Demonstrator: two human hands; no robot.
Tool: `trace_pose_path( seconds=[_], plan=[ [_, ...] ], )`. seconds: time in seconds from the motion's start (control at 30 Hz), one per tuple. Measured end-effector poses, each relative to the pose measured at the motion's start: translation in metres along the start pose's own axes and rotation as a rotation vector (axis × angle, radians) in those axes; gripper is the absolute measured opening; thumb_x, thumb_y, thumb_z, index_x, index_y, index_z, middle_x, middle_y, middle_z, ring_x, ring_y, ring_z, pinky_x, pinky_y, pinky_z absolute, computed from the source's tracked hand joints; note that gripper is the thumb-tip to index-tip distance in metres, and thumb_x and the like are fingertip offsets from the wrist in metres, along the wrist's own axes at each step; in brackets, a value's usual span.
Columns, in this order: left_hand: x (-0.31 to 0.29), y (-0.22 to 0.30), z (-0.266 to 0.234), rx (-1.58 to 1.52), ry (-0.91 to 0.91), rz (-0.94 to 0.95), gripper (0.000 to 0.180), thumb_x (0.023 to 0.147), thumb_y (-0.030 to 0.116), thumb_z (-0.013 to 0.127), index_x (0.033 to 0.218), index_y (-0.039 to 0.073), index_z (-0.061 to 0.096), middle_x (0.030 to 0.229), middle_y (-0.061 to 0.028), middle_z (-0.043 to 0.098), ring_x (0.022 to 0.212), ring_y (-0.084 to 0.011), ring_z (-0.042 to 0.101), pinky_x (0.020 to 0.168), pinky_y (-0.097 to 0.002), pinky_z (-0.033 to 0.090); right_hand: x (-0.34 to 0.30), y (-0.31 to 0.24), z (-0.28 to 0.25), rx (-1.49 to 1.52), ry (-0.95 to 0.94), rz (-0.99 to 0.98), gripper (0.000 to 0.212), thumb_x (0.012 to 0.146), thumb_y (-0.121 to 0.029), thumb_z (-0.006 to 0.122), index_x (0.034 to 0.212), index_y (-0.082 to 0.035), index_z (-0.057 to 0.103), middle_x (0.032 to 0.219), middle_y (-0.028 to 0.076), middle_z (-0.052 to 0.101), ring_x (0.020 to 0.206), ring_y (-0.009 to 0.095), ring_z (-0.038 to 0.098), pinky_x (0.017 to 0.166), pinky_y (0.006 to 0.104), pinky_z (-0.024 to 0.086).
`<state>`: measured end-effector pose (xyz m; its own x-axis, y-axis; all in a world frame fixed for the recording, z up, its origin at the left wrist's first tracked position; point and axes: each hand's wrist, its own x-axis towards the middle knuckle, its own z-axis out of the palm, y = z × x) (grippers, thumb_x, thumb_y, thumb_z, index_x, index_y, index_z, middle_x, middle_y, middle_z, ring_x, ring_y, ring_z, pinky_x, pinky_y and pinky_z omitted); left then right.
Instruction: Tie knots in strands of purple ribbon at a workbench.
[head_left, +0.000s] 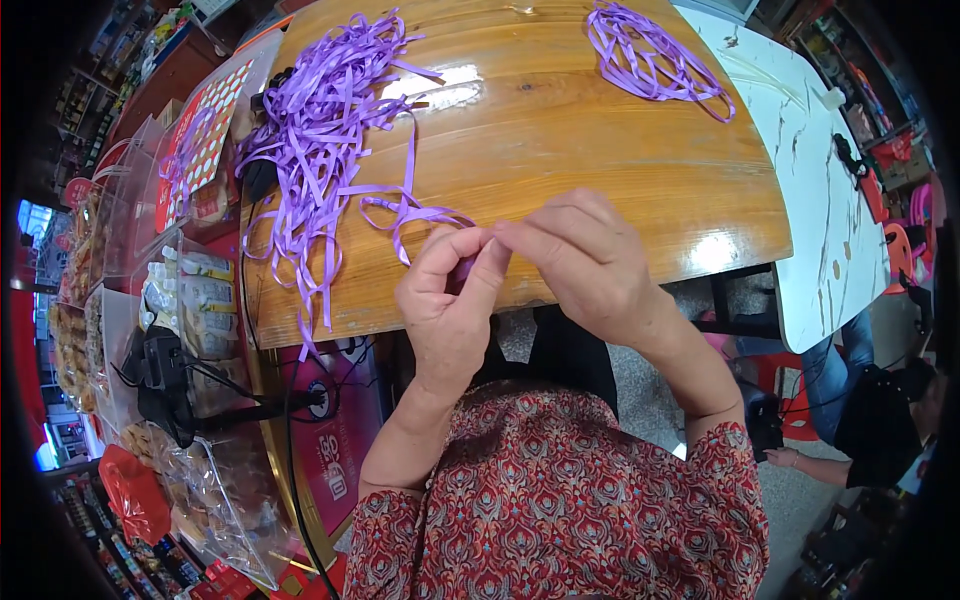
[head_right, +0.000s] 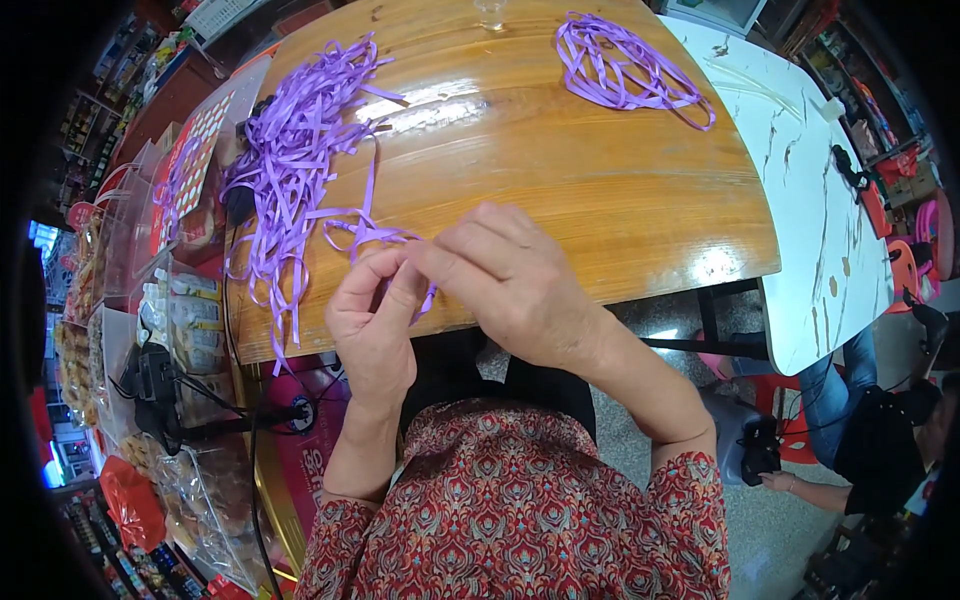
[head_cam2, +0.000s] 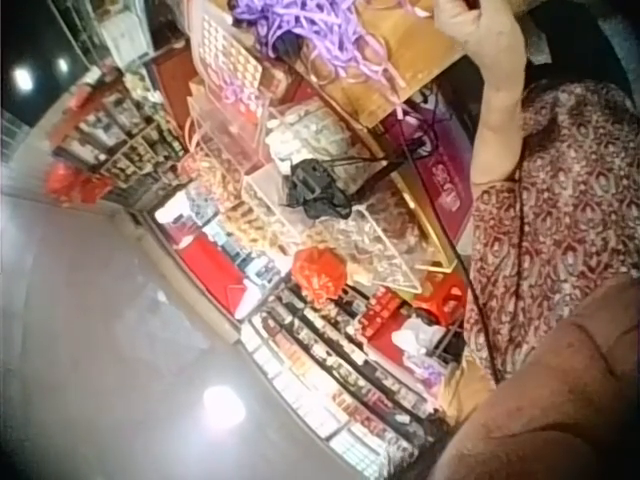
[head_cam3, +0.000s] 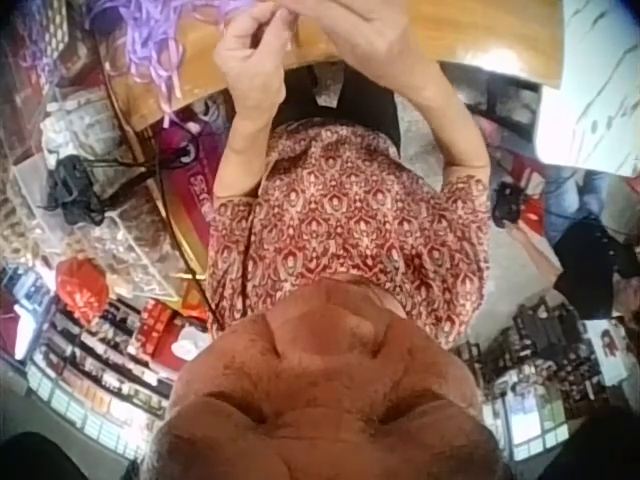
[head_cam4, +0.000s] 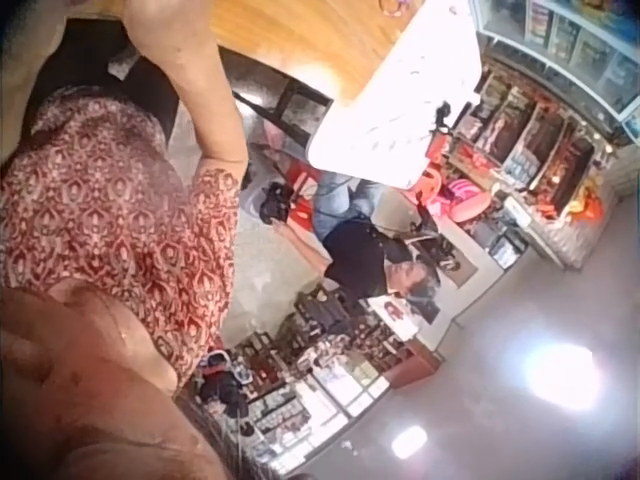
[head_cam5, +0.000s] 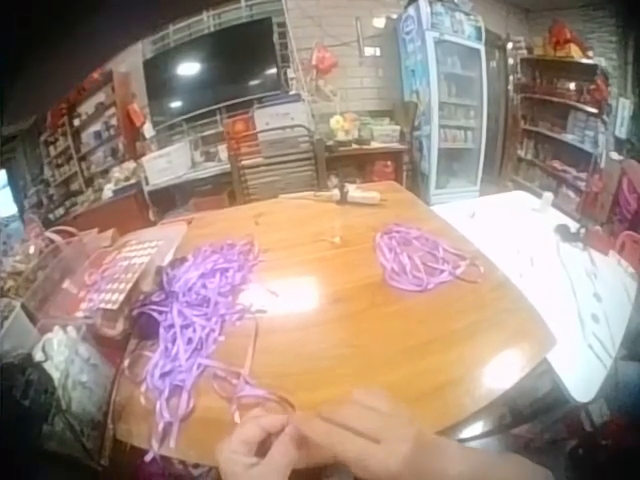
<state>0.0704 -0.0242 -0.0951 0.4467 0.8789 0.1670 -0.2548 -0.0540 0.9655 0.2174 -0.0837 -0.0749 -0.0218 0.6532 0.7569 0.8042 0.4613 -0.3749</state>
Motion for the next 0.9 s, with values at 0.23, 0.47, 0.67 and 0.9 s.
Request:
trace_pose_path(
  seconds=[0.23,0.47,0.67,0.9],
  plan=[
    [0.011,0.015,-0.02,-0.192,-0.17,-0.322,0.011,0.087,0.011,0.068,0.092,0.001,0.068,0.074,0.007,0.053,0.063,-0.0005,0.043,0.053,-0.016,0.033,0.021,0.011,-0.012,-0.064,-0.096,-0.317,0.035,0.066,-0.01,0.065,0.099,0.001,0.067,0.084,0.008,0.06,0.076,0.024,0.06,0.061,0.0333,0.047],
    [0.009,0.012,-0.015,-0.072,-0.129,-0.21,0.006,0.088,0.005,0.064,0.093,0.001,0.063,0.074,0.0025,0.057,0.054,-0.0014,0.041,0.047,-0.0168,0.028,0.024,0.019,-0.017,0.021,-0.14,-0.166,0.023,0.065,-0.008,0.076,0.085,-0.002,0.065,0.08,0.009,0.058,0.072,0.024,0.057,0.061,0.0331,0.047],
    [0.004,0.003,-0.005,-0.042,0.002,-0.161,0.005,0.085,0.003,0.068,0.088,0.003,0.063,0.077,0.0069,0.053,0.064,0.0003,0.044,0.054,-0.0154,0.034,-0.003,0.0,0.003,0.213,0.058,0.155,0.015,0.073,-0.001,0.073,0.085,-0.002,0.066,0.078,0.008,0.061,0.072,0.022,0.059,0.062,0.0294,0.045],
    [0.003,0.001,-0.004,-0.042,-0.018,-0.08,0.003,0.086,0.001,0.065,0.088,0.001,0.062,0.079,0.0058,0.049,0.065,-0.0002,0.042,0.056,-0.0155,0.034,-0.007,-0.003,0.012,0.295,0.11,0.292,0.011,0.074,0.003,0.071,0.081,-0.001,0.064,0.077,0.009,0.063,0.072,0.019,0.06,0.062,0.0276,0.045]
  ],
)
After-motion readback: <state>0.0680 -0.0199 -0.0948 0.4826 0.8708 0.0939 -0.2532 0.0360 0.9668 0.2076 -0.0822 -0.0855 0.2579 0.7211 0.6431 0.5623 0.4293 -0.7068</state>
